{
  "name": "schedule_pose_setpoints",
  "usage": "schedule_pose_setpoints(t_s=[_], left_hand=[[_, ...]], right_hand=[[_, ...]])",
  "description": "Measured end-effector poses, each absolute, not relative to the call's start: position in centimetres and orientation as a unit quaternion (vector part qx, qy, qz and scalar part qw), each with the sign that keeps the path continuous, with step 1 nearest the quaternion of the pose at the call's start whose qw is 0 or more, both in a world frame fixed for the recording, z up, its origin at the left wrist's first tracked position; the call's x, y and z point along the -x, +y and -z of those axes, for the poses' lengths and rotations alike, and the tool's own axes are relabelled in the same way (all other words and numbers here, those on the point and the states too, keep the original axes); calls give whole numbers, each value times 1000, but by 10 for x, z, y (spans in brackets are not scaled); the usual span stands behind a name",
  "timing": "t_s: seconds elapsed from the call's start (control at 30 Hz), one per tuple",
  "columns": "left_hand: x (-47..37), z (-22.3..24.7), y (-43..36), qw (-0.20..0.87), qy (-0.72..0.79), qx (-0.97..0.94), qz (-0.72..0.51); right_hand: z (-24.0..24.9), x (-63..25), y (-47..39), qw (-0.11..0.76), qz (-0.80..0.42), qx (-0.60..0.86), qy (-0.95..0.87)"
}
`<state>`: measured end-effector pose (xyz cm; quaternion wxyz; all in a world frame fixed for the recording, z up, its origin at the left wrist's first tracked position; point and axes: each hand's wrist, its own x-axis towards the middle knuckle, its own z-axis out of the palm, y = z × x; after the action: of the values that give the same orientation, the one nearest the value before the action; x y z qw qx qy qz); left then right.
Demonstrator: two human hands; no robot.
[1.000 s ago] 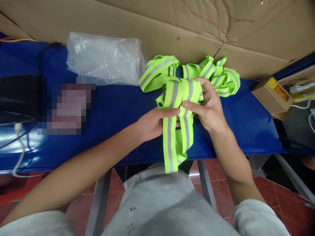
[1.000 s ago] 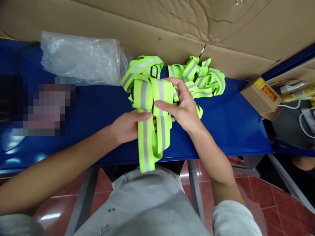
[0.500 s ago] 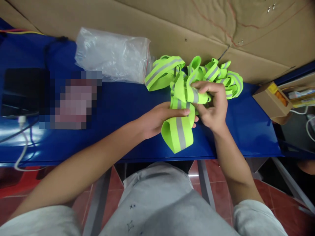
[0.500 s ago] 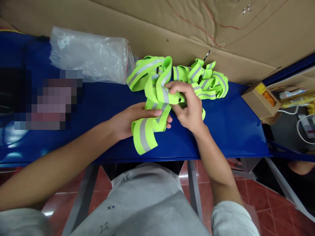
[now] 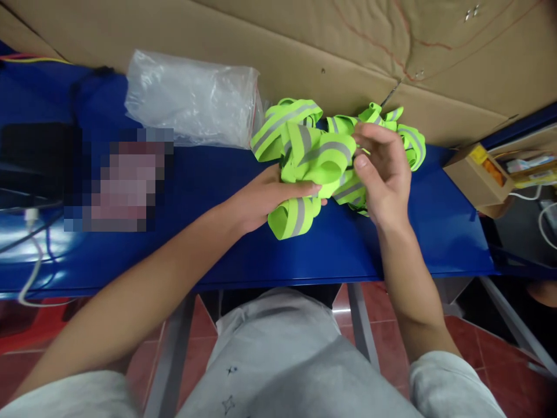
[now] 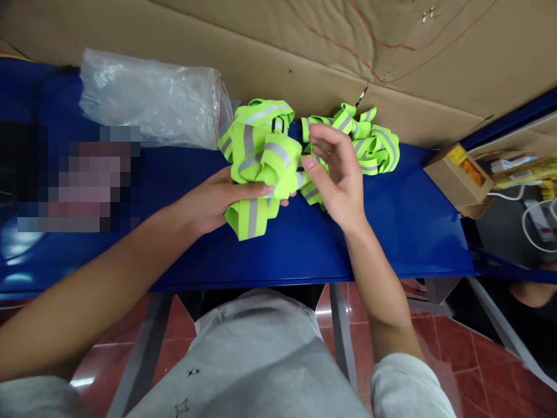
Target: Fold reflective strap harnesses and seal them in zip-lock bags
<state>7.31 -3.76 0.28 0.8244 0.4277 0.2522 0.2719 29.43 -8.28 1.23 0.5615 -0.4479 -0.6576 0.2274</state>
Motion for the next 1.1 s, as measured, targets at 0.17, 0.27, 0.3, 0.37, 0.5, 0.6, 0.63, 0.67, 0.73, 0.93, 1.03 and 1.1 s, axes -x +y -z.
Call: schedule_pose_setpoints(t_s=[0.17, 0.27, 0.3, 0.37, 0.5, 0.6, 0.63, 0.67, 0.73, 0.93, 1.03, 1.1], left_hand=[[-72, -1, -44, 839, 197, -466, -202], [-75, -1, -47, 864, 210, -421, -179], [-76, -2, -48, 877, 216, -392, -176], [-79, -3, -50, 899, 222, -324, -195], [-84, -10, -54, 909, 205, -249, -263], [-85, -14, -57, 904, 178, -258, -290], [-86, -15, -58, 899, 171, -267, -303], [-87, -15, -59, 892, 170, -275, -317], [-88, -13, -59, 876, 183, -289, -341], [-86, -6, -51, 833, 225, -311, -398], [-81, -5, -44, 819, 234, -311, -422], [-79, -3, -39, 812, 253, -316, -420]], right_hand=[[-2, -303, -80, 448, -433, 483, -615], [0, -297, -83, 460, -438, 498, -590], [0, -294, -84, 472, -414, 501, -595], [-2, -291, -84, 493, -341, 508, -619], [-9, -292, -82, 505, -158, 541, -654], [-10, -289, -85, 488, -88, 549, -672], [-9, -287, -86, 481, -78, 543, -684], [-7, -284, -88, 472, -73, 531, -700], [-2, -277, -91, 452, -59, 493, -741], [3, -260, -96, 337, 28, 438, -833], [2, -254, -98, 287, -10, 406, -867], [3, -250, -97, 274, -50, 395, -876]])
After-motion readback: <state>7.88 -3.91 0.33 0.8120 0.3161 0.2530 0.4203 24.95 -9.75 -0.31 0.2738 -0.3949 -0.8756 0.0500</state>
